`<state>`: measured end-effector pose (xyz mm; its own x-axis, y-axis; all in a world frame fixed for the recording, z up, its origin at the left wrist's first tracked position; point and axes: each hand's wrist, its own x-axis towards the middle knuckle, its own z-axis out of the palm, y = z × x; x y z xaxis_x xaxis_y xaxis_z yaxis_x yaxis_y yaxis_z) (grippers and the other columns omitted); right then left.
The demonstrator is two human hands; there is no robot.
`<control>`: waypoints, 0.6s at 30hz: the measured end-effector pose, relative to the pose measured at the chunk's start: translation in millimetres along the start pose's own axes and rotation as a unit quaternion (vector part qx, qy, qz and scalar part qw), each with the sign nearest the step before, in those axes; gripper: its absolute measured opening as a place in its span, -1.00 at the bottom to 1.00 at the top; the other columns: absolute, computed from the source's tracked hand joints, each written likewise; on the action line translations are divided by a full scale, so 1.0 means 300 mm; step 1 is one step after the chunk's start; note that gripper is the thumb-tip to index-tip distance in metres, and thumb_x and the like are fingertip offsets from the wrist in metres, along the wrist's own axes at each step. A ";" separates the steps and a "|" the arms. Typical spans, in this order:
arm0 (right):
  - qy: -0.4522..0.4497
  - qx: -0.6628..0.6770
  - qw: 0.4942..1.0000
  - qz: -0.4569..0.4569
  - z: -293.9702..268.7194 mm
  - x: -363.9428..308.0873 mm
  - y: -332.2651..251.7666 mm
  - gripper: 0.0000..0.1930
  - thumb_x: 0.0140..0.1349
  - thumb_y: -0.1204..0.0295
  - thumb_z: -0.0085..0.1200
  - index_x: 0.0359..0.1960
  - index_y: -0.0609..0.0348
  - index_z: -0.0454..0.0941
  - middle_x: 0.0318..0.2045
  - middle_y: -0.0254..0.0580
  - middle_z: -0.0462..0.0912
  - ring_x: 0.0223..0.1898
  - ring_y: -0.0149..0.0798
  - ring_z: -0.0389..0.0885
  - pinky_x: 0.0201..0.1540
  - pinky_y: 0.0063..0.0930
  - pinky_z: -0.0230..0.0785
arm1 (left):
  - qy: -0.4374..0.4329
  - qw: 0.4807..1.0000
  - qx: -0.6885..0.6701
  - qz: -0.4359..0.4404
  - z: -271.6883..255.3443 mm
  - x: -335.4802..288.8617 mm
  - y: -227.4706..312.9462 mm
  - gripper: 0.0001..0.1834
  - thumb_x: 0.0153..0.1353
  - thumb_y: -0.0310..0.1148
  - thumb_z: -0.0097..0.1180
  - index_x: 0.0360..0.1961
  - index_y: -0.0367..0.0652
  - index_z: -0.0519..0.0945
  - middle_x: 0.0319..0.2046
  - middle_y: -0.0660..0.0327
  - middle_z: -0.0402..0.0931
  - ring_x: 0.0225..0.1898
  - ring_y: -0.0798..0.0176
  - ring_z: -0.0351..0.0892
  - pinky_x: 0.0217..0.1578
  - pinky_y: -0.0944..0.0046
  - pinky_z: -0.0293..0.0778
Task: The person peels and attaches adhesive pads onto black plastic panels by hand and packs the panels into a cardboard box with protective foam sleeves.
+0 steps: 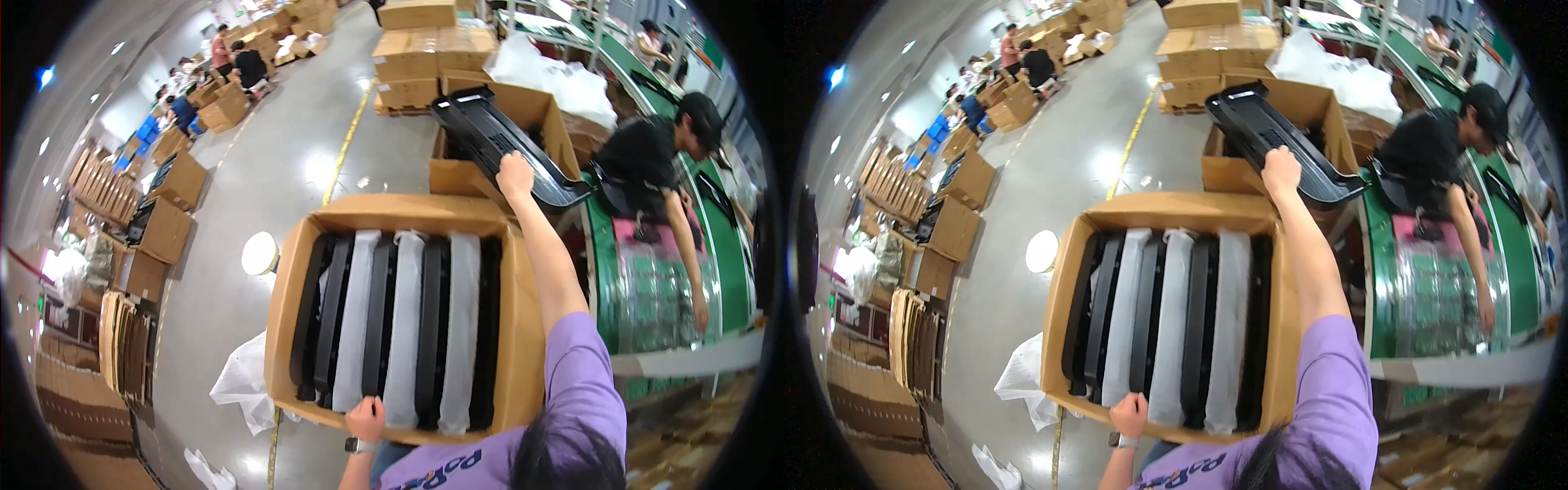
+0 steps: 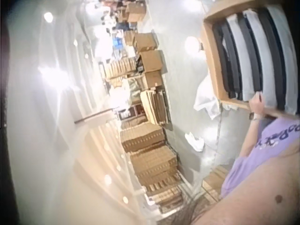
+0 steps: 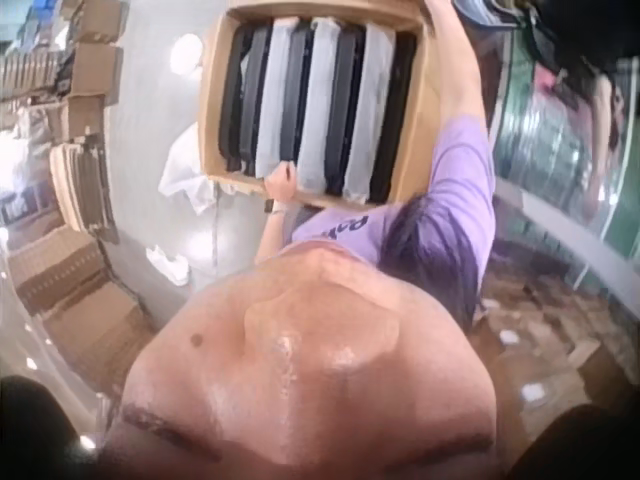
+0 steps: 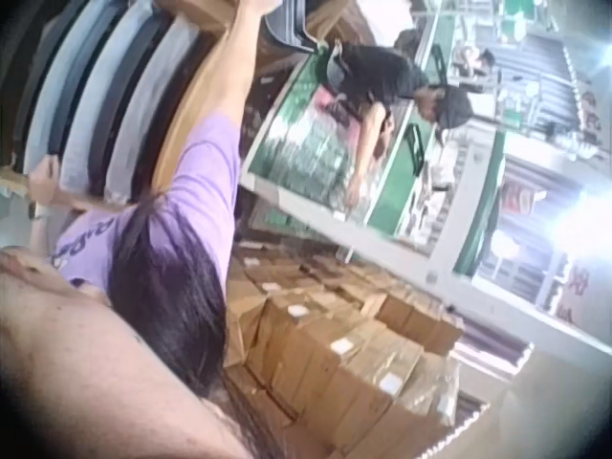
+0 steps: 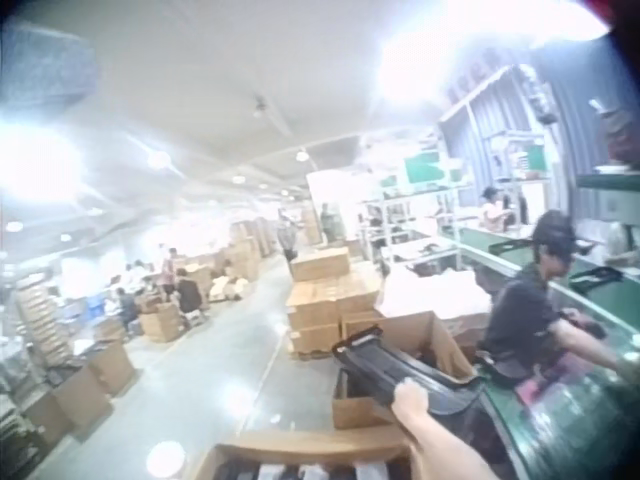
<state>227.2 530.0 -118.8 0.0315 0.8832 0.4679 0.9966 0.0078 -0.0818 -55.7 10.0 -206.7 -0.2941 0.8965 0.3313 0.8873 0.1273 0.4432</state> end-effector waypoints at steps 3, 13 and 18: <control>0.023 -0.001 1.000 -0.014 0.143 0.108 -0.011 -0.91 0.05 0.48 0.05 -0.48 0.19 0.60 -0.32 -0.10 0.56 -0.27 -0.12 0.61 -0.28 -0.30 0.53 | -0.005 0.999 0.021 -0.023 0.002 0.008 0.021 -0.79 0.07 -0.39 0.16 -0.64 -0.11 0.43 -0.75 0.15 0.39 -0.71 0.04 0.42 -0.69 0.13 0.30; -0.067 0.089 0.986 -0.120 0.341 0.196 -0.044 -0.74 0.13 0.38 0.03 -0.13 0.10 0.45 -0.17 -0.22 0.51 -0.02 -0.14 0.50 -0.05 -0.10 0.37 | -0.035 0.996 0.050 -0.062 0.019 0.027 0.036 -0.81 0.07 -0.42 0.15 -0.62 -0.14 0.43 -0.72 0.13 0.41 -0.68 0.03 0.44 -0.67 0.13 0.32; 0.069 0.082 0.967 -0.231 0.180 0.000 -0.101 -0.63 0.08 0.32 0.08 -0.06 0.13 0.40 -0.22 -0.15 0.48 -0.12 -0.10 0.47 -0.16 -0.19 0.35 | -0.079 0.994 0.050 -0.063 0.012 0.016 0.027 -0.82 0.07 -0.43 0.15 -0.62 -0.15 0.43 -0.72 0.12 0.42 -0.68 0.01 0.44 -0.67 0.12 0.32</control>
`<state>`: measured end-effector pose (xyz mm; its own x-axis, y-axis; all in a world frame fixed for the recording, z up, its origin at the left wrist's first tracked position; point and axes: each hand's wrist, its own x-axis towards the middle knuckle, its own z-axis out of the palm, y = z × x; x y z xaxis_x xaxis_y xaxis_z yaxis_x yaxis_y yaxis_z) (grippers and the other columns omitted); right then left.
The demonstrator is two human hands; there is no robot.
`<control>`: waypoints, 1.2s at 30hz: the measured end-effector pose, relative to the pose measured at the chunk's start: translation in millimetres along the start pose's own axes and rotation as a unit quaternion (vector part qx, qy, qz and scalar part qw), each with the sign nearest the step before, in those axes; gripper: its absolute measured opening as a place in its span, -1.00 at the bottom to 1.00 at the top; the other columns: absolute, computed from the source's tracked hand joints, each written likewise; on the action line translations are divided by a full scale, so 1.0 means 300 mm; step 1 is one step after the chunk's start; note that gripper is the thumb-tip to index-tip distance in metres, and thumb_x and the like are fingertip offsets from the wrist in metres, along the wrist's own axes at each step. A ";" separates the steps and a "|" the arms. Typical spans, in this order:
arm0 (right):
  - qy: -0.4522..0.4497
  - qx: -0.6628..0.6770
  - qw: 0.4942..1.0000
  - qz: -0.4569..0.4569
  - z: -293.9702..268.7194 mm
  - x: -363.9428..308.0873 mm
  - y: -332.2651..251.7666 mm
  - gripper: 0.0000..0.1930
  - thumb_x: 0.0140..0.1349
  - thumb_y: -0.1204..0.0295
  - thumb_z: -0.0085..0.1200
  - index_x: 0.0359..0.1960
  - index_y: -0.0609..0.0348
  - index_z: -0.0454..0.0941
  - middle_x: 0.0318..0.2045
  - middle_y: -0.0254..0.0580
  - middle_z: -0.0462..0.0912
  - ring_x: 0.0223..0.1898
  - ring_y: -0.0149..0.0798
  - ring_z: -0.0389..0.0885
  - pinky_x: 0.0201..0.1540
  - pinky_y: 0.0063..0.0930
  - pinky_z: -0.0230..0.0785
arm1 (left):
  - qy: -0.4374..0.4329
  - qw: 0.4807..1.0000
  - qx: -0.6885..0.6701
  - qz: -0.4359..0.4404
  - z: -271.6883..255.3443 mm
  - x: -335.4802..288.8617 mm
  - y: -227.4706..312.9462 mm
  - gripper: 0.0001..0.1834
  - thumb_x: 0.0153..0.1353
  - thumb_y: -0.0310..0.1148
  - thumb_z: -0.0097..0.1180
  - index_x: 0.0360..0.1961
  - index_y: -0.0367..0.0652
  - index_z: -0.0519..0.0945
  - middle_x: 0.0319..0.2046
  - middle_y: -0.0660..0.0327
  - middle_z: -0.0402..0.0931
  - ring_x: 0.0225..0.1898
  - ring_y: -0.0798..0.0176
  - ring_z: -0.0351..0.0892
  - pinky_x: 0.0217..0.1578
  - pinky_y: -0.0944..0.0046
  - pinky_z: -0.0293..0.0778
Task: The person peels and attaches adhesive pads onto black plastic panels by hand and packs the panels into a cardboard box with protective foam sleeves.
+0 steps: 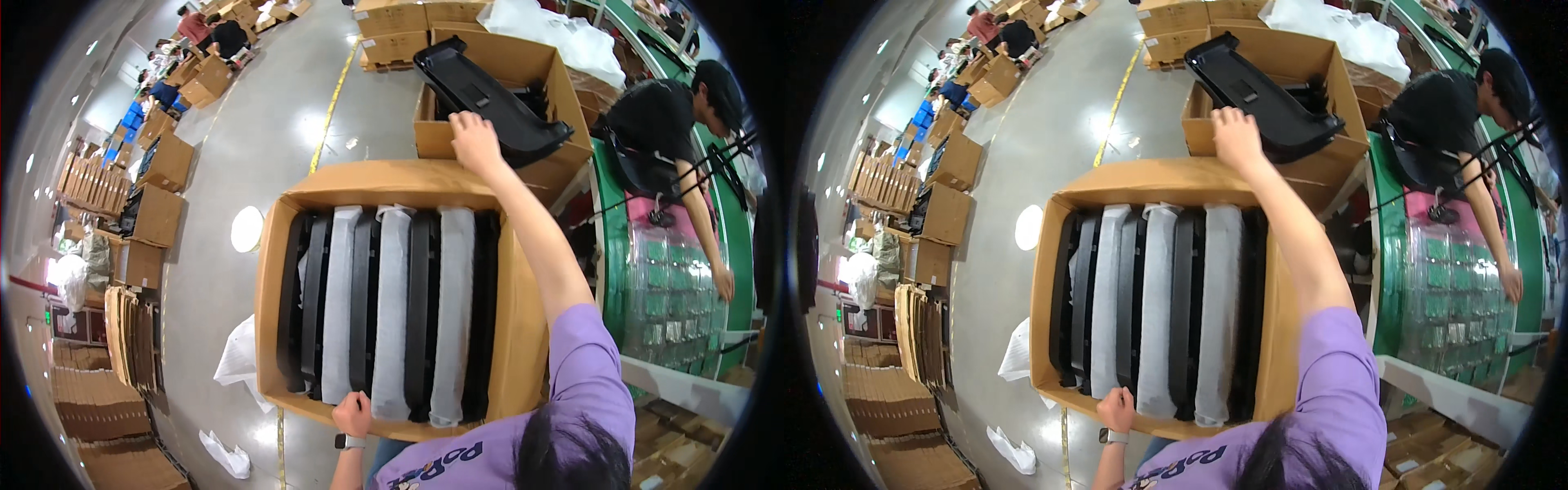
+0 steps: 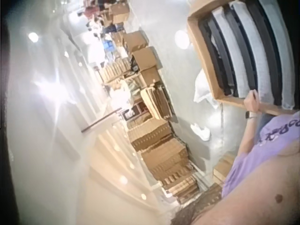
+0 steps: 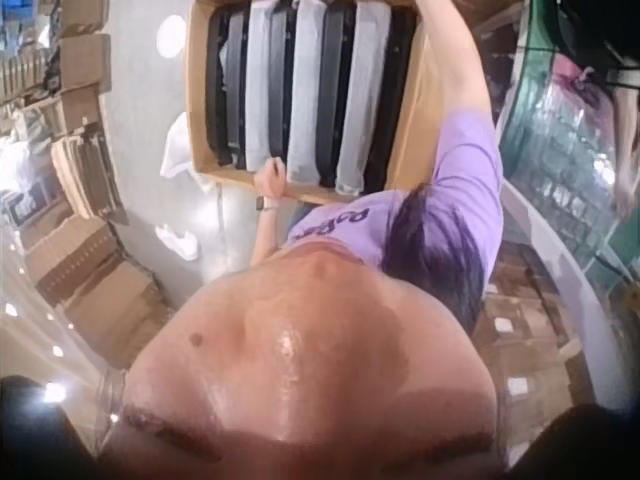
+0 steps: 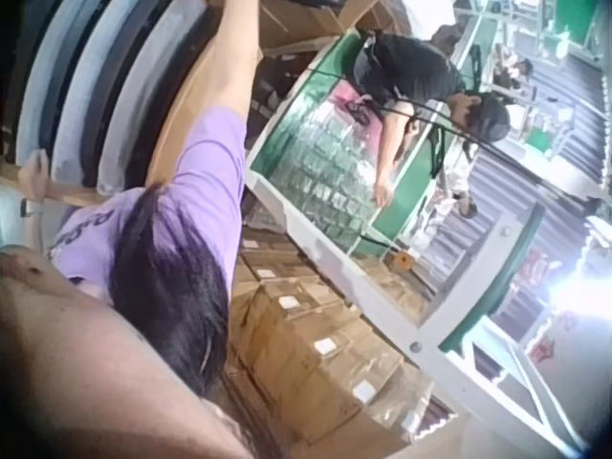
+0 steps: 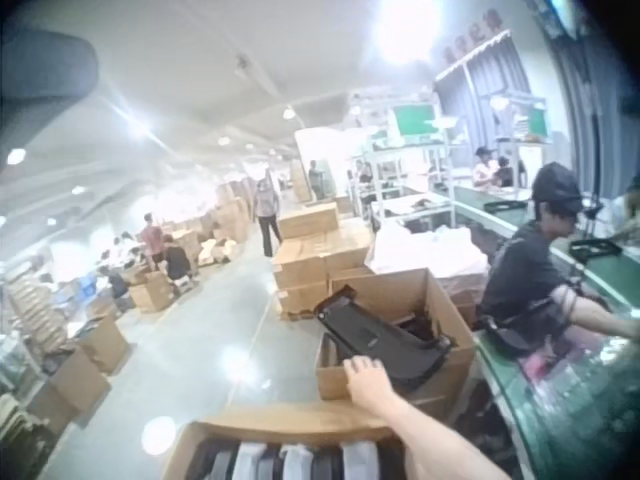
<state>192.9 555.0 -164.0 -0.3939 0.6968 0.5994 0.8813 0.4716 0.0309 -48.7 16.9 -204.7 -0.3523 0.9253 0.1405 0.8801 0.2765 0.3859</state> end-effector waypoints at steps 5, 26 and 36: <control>-0.287 0.292 0.912 0.004 -0.214 -0.337 -0.352 -0.65 0.06 0.23 0.12 -0.12 0.06 0.50 -0.34 -0.06 0.60 0.00 -0.06 0.45 -0.12 -0.19 0.43 | -0.016 0.999 -0.035 -0.028 0.003 0.005 -0.018 -0.80 0.10 -0.40 0.14 -0.61 -0.17 0.44 -0.70 0.08 0.42 -0.66 -0.03 0.44 -0.66 0.08 0.31; -0.377 0.234 0.855 0.270 -0.410 -0.875 -0.854 -0.45 -0.11 0.10 0.29 -0.26 0.39 0.52 -0.31 0.10 0.61 -0.22 0.04 0.59 -0.14 -0.17 0.42 | 0.039 0.978 -0.199 0.050 -0.021 -0.013 -0.037 -0.76 0.13 -0.38 0.14 -0.61 -0.20 0.41 -0.76 0.09 0.33 -0.73 0.04 0.35 -0.67 0.17 0.24; -0.091 0.604 0.728 0.312 -0.805 -0.569 -0.759 -0.62 -0.10 0.36 0.25 -0.32 0.44 0.49 -0.43 -0.02 0.61 -0.35 -0.23 0.61 -0.30 -0.39 0.42 | 0.097 0.917 -0.388 0.011 -0.043 0.044 -0.151 -0.71 0.27 -0.32 0.00 -0.53 -0.29 0.54 -0.75 0.34 0.32 -0.68 0.54 0.20 -0.66 0.38 0.12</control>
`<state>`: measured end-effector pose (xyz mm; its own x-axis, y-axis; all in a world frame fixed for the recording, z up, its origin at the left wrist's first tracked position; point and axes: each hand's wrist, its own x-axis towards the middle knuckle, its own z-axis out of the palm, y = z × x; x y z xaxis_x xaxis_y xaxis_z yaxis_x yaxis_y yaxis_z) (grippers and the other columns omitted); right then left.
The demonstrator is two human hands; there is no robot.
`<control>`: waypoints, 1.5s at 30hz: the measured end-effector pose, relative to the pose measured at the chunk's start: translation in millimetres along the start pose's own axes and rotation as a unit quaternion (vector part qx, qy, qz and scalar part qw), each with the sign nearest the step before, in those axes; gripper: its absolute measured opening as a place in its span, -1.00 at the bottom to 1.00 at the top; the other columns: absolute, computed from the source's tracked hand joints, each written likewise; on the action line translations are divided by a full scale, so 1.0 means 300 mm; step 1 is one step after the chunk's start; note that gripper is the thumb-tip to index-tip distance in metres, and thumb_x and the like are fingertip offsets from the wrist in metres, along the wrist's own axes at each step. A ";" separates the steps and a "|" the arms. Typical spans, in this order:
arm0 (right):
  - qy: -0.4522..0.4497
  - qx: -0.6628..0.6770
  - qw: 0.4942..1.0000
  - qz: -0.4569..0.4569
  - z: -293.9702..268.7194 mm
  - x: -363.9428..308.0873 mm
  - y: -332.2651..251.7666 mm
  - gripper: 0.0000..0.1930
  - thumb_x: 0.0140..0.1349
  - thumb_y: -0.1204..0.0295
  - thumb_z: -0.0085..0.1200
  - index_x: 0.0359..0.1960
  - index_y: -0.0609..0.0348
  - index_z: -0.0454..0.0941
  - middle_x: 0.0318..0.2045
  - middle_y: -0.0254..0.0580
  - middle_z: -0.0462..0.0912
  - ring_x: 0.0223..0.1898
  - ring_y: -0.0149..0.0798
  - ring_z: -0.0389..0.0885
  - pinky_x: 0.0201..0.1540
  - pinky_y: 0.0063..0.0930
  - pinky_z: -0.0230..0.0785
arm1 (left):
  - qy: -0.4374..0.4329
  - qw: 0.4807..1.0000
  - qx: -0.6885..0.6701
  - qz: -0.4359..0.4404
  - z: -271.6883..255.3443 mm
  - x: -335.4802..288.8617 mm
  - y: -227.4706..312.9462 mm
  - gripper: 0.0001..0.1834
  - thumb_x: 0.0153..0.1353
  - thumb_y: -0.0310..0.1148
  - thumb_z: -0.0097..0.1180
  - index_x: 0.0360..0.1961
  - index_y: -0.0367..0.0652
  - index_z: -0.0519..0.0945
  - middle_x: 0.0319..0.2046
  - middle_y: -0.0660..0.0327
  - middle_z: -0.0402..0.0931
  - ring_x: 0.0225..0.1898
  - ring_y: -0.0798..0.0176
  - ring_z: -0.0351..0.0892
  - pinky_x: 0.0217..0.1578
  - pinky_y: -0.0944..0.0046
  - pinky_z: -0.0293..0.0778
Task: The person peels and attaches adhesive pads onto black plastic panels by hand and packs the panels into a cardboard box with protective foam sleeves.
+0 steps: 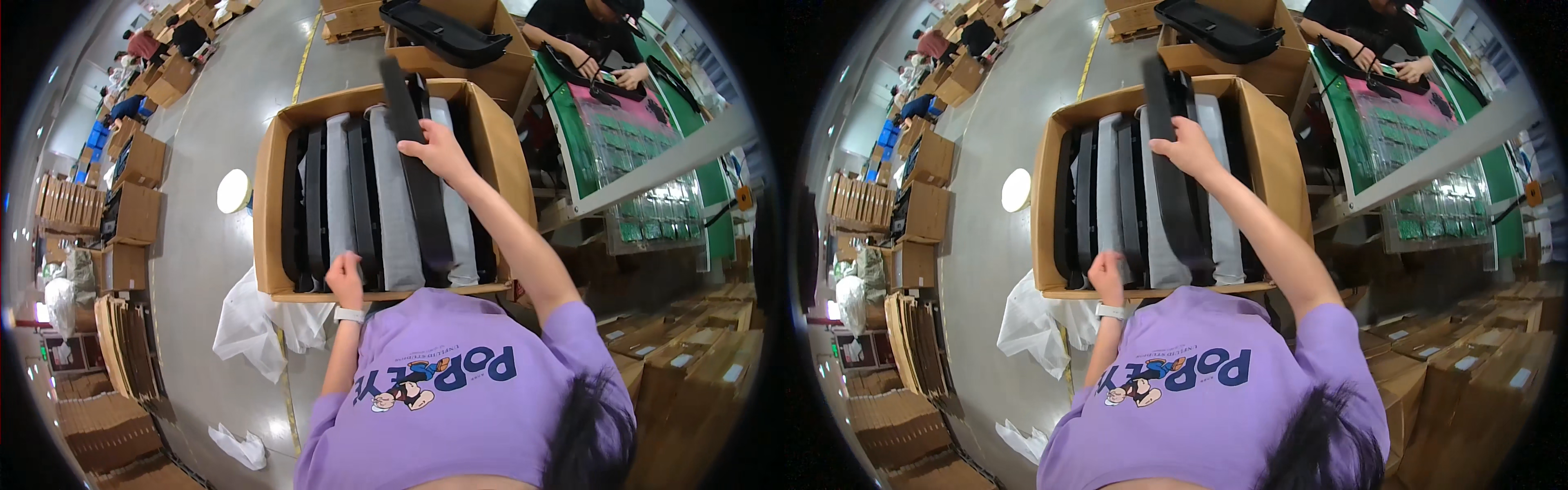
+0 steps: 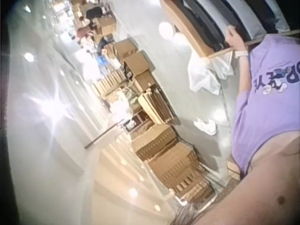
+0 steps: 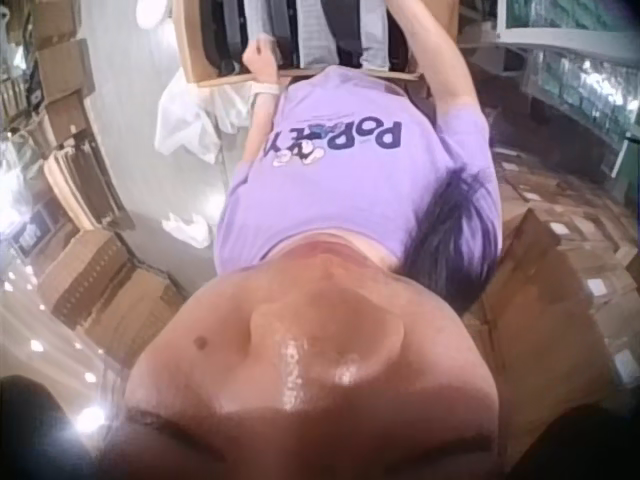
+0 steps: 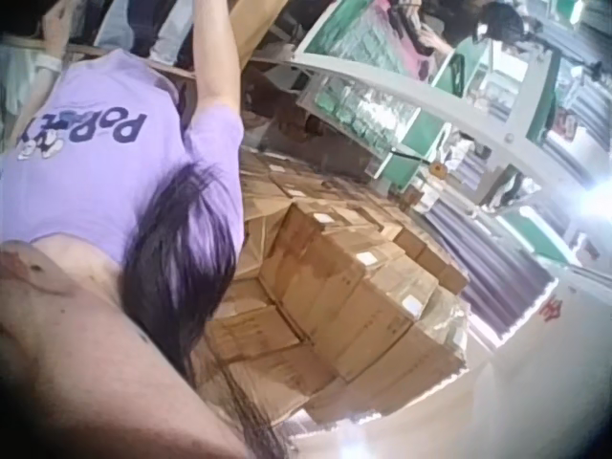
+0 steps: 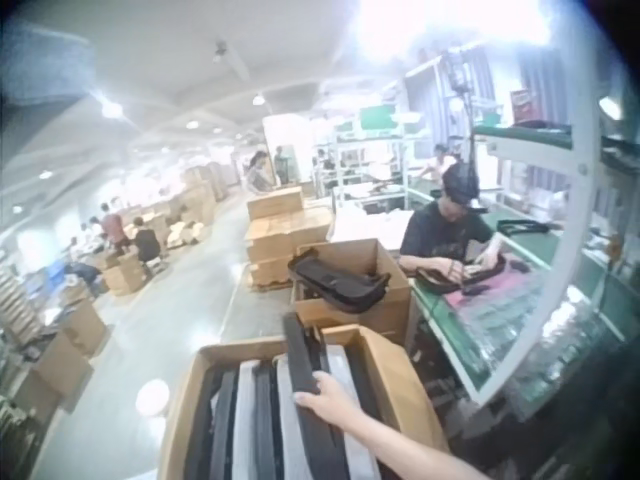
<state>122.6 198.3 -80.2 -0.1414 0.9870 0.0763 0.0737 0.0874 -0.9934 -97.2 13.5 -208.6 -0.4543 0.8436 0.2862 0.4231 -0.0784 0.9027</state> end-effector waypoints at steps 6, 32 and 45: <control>-0.127 -0.350 0.898 -0.234 -0.143 -0.270 -0.269 -0.55 -0.04 0.45 0.24 -0.07 0.22 0.40 -0.44 0.04 0.59 -0.39 0.09 0.58 -0.37 -0.25 0.43 | 0.089 0.952 -0.245 -0.160 -0.151 0.181 0.068 -0.76 0.25 -0.34 -0.10 -0.52 -0.21 0.47 -0.75 0.46 0.05 -0.74 0.56 0.01 -0.73 0.47 -0.11; 0.764 -0.377 0.514 0.098 -0.630 -1.797 0.178 -0.81 0.18 0.43 0.04 -0.17 0.18 0.44 -0.35 -0.13 0.56 -0.34 -0.19 0.56 -0.34 -0.40 0.40 | -0.528 0.826 0.106 0.168 0.362 -0.013 0.431 -0.78 0.24 -0.37 0.05 -0.39 -0.36 0.57 -0.50 0.22 0.56 -0.44 0.43 0.44 -0.35 0.41 0.39; 0.508 -0.225 0.535 0.637 -0.723 -2.617 0.718 -0.66 0.12 0.38 -0.05 -0.12 0.32 0.54 -0.11 0.30 0.53 -0.05 0.12 0.53 -0.02 -0.15 0.35 | -0.578 0.787 0.071 0.201 0.482 -0.121 0.558 -0.83 0.25 -0.41 0.06 -0.40 -0.30 0.56 -0.58 0.44 0.39 -0.54 0.61 0.23 -0.53 0.56 0.14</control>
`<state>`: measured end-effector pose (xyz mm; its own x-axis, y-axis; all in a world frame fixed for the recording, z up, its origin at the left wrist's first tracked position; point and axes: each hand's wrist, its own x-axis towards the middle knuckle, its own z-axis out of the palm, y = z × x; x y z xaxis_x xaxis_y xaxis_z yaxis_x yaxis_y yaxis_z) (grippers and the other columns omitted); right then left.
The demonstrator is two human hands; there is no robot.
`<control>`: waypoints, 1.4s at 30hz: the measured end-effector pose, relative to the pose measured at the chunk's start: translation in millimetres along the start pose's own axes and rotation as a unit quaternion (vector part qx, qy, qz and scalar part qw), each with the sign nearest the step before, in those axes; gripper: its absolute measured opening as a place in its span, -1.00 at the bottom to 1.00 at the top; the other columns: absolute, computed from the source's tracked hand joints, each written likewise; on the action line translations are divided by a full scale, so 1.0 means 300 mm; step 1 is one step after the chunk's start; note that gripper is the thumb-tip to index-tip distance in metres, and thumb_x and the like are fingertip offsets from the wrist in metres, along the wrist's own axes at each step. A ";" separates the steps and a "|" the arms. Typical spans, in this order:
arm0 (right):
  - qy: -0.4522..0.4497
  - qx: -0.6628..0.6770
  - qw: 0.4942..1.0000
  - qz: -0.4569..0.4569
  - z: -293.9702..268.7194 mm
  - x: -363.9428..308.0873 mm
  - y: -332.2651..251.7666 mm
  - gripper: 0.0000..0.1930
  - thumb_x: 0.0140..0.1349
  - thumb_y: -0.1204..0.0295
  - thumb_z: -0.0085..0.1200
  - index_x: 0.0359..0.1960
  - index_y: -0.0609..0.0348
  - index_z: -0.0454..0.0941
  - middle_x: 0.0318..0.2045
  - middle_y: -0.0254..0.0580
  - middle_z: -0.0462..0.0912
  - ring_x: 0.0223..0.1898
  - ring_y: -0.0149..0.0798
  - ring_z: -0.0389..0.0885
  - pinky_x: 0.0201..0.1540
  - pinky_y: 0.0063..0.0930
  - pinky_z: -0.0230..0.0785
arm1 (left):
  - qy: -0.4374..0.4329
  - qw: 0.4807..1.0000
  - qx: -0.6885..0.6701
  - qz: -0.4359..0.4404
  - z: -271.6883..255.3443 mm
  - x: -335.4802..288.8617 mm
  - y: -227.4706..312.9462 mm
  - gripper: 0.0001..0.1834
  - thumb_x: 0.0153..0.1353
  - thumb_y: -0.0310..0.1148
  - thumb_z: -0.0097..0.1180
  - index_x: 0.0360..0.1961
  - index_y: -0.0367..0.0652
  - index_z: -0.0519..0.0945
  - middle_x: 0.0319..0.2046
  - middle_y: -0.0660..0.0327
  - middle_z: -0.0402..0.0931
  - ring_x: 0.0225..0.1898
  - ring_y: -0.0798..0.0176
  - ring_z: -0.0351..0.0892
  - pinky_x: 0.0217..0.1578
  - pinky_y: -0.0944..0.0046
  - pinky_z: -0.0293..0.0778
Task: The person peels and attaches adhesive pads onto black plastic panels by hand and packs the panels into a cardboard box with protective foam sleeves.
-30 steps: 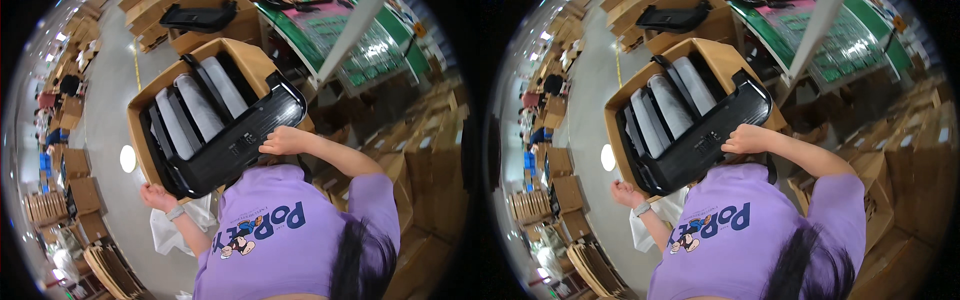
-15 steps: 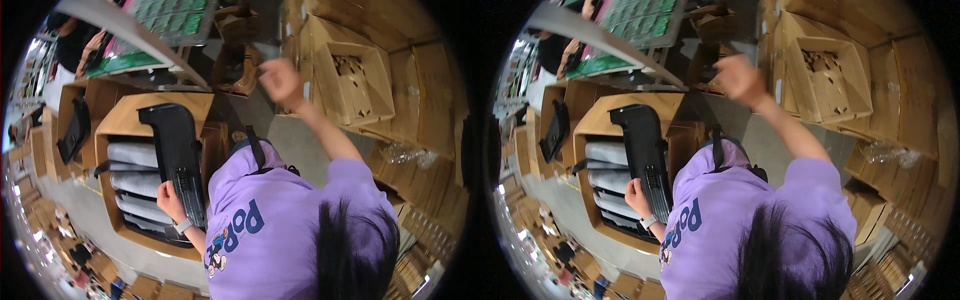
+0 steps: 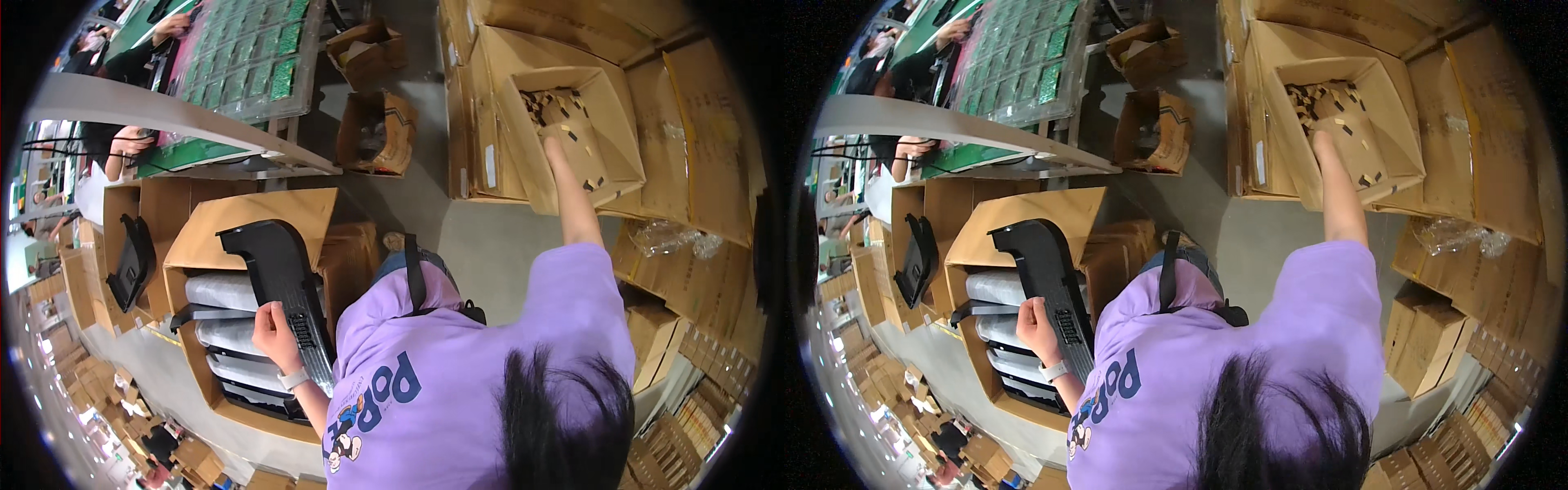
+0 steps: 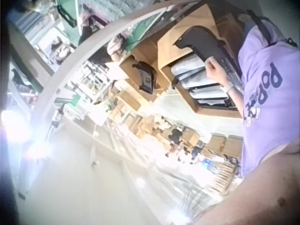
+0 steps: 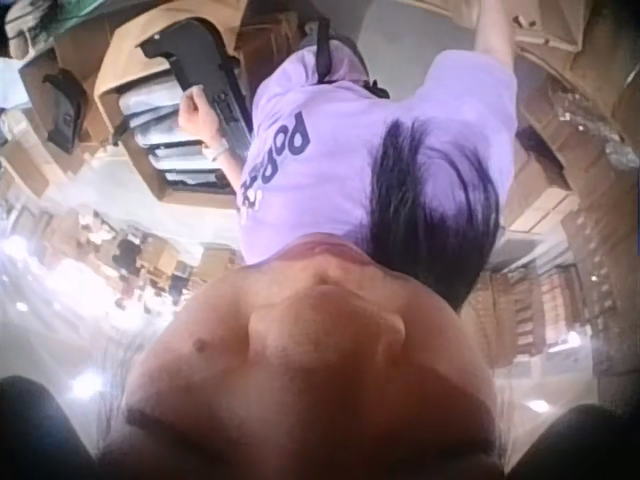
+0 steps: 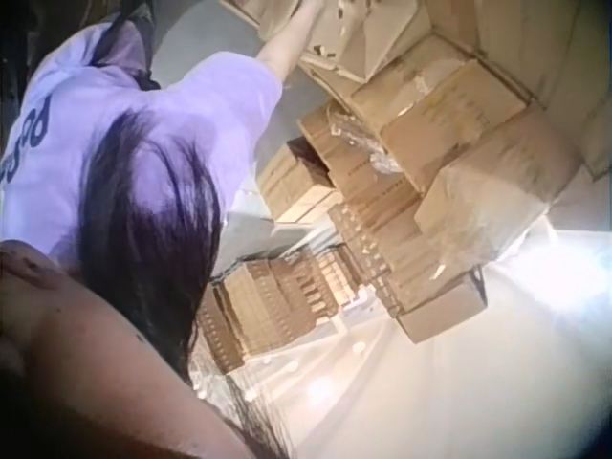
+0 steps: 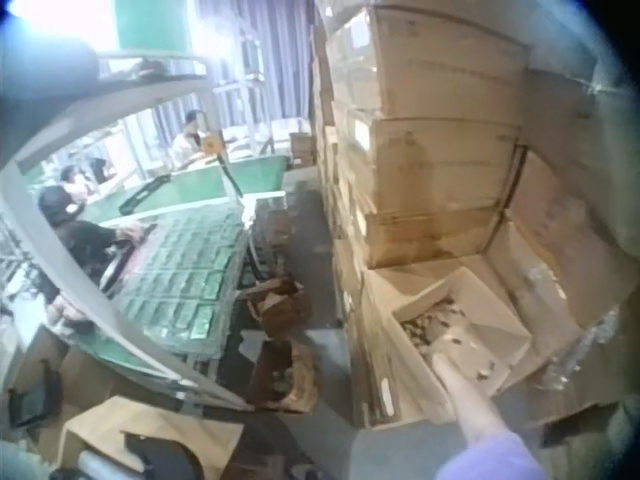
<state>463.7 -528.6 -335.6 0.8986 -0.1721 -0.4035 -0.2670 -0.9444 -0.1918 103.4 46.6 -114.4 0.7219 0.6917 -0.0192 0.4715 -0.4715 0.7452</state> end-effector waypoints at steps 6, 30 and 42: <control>0.062 0.043 0.997 0.026 0.028 -0.033 -0.022 -0.72 0.09 0.32 0.03 -0.32 0.31 0.62 -0.29 0.29 0.59 -0.16 0.15 0.58 -0.10 -0.15 0.38 | 0.038 0.999 -0.015 -0.001 0.009 -0.033 -0.003 -0.82 0.25 -0.42 0.05 -0.42 -0.31 0.57 -0.57 0.42 0.42 -0.53 0.60 0.24 -0.52 0.55 0.17; -0.255 0.620 0.679 -0.298 -0.383 -0.869 -1.102 -0.89 0.22 0.53 0.00 -0.27 0.30 0.51 -0.56 -0.29 0.52 -0.58 -0.42 0.52 -0.56 -0.58 0.37 | -0.088 0.966 -0.244 0.017 0.076 0.034 0.345 -0.91 0.17 -0.46 0.11 -0.35 -0.27 0.58 -0.54 0.42 0.46 -0.49 0.58 0.34 -0.47 0.53 0.28; -0.665 0.430 0.495 -0.357 -0.150 -1.346 -1.459 -0.87 0.15 0.57 0.14 -0.26 0.26 0.51 -0.55 -0.30 0.54 -0.61 -0.46 0.49 -0.51 -0.56 0.43 | 0.080 0.900 -0.427 0.023 -0.125 -0.173 0.192 -0.88 0.19 -0.43 0.13 -0.31 -0.28 0.55 -0.51 0.42 0.46 -0.51 0.66 0.30 -0.51 0.60 0.22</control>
<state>233.5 -58.2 -48.4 -0.0008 0.9968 -0.0794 -0.6109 -0.0633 -0.7892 74.1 3.9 -45.4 0.6157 0.7848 0.0708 -0.1685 0.0434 0.9847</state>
